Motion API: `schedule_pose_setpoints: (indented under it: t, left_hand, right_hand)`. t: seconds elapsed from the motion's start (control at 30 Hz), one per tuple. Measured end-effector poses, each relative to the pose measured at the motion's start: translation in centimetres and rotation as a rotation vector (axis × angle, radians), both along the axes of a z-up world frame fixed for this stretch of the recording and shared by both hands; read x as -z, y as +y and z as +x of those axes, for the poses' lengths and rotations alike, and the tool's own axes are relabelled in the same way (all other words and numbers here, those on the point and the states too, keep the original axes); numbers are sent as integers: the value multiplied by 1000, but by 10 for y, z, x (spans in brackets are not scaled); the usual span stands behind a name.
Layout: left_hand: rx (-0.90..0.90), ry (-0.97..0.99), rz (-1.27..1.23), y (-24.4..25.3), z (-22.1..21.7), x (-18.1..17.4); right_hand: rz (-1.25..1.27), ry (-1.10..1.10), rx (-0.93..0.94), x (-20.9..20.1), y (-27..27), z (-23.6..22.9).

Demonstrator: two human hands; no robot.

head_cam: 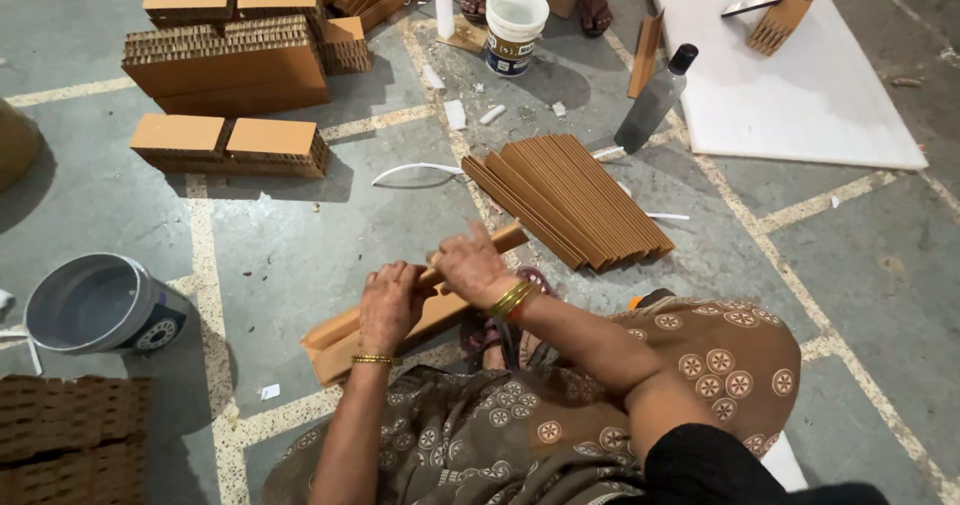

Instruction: The person sits on the floor and assembles a cardboard box by hand. They fold the flaps of a flat cardboard piece, interlock the tabs, and press the edges to secure the structure.

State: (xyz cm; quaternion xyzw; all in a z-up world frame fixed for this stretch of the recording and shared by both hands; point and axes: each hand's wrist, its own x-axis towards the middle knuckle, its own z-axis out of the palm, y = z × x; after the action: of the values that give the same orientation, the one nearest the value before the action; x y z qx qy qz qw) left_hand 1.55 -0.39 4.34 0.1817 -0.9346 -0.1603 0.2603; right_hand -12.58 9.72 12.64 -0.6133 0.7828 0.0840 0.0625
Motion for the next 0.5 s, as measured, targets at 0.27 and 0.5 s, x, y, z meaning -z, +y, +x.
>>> schedule_pose_setpoints:
  t: [0.27, 0.5]
  left_hand:
    - [-205, -171, 155, -43, 19, 10]
    - [-245, -63, 82, -69, 40, 29]
  right_hand:
    - [-187, -50, 40, 53, 12, -64]
    - [-408, -102, -81, 40, 28, -95]
